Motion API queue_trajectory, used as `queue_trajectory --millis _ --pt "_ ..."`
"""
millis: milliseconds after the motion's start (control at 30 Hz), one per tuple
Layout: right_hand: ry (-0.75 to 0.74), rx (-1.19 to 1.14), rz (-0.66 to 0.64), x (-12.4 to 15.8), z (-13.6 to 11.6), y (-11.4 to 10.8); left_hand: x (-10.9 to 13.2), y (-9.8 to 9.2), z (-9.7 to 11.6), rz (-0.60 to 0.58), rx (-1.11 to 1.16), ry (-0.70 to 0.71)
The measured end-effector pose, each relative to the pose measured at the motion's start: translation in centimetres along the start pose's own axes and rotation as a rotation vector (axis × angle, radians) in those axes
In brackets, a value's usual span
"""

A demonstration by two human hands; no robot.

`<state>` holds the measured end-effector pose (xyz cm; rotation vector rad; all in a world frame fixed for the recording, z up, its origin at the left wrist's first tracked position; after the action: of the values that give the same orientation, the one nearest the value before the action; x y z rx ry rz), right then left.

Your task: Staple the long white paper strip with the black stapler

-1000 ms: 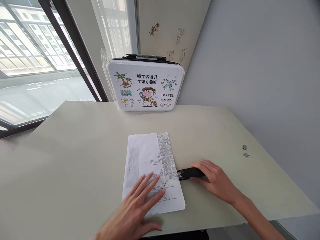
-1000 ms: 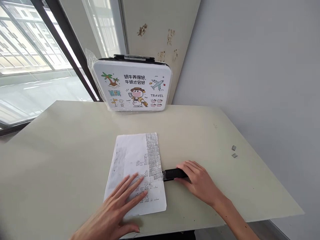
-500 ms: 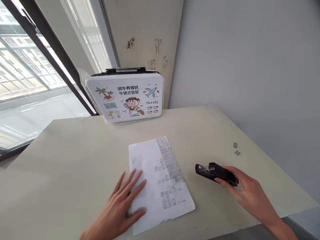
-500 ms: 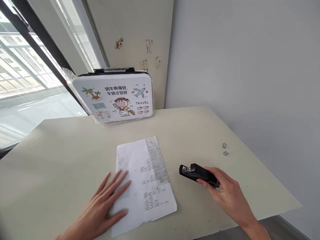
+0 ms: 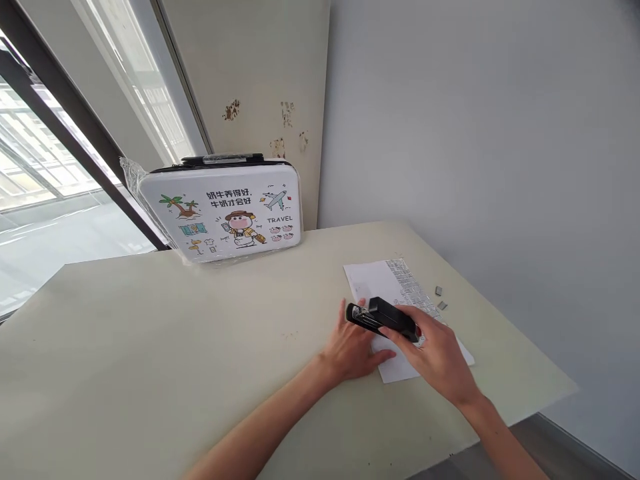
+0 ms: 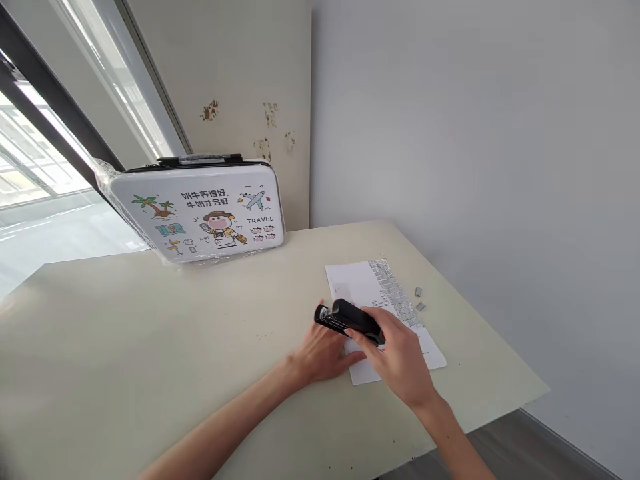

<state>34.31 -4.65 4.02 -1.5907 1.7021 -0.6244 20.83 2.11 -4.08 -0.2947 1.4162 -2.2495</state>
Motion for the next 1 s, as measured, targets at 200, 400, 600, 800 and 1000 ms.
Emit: queue_trajectory --millis 200,400,600,800,1000 --pt "-0.042 -0.019 -0.024 -3.3 -0.6 2.6 4.5 -3.5 -1.0 0.039 0.178 0.069" --pt "-0.09 -0.036 -0.126 -7.2 -2.4 7.2 14.1 -8.3 -7.3 0.275 0.453 -0.307" --pt "-0.193 0.011 -0.254 -11.5 -5.8 13.2 21.2 -11.7 -12.8 0.602 0.594 -0.685" --pt "-0.286 -0.016 -0.352 -14.5 -8.4 17.0 22.7 -12.0 -14.3 0.687 0.685 -0.759" --pt "-0.293 -0.159 -0.39 -14.2 -7.9 17.5 22.6 -11.6 -14.2 0.659 0.662 -0.774"
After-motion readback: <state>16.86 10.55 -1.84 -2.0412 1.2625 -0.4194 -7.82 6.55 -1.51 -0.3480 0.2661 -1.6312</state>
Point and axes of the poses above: each hand's wrist, its own x-axis away from the middle knuckle, its own y-axis out of the palm, z = x × y, the point moved 4 cm from there along -x, towards the middle knuckle, and after that the axes turned 12 degrees about -z, right-handed, at the moved point
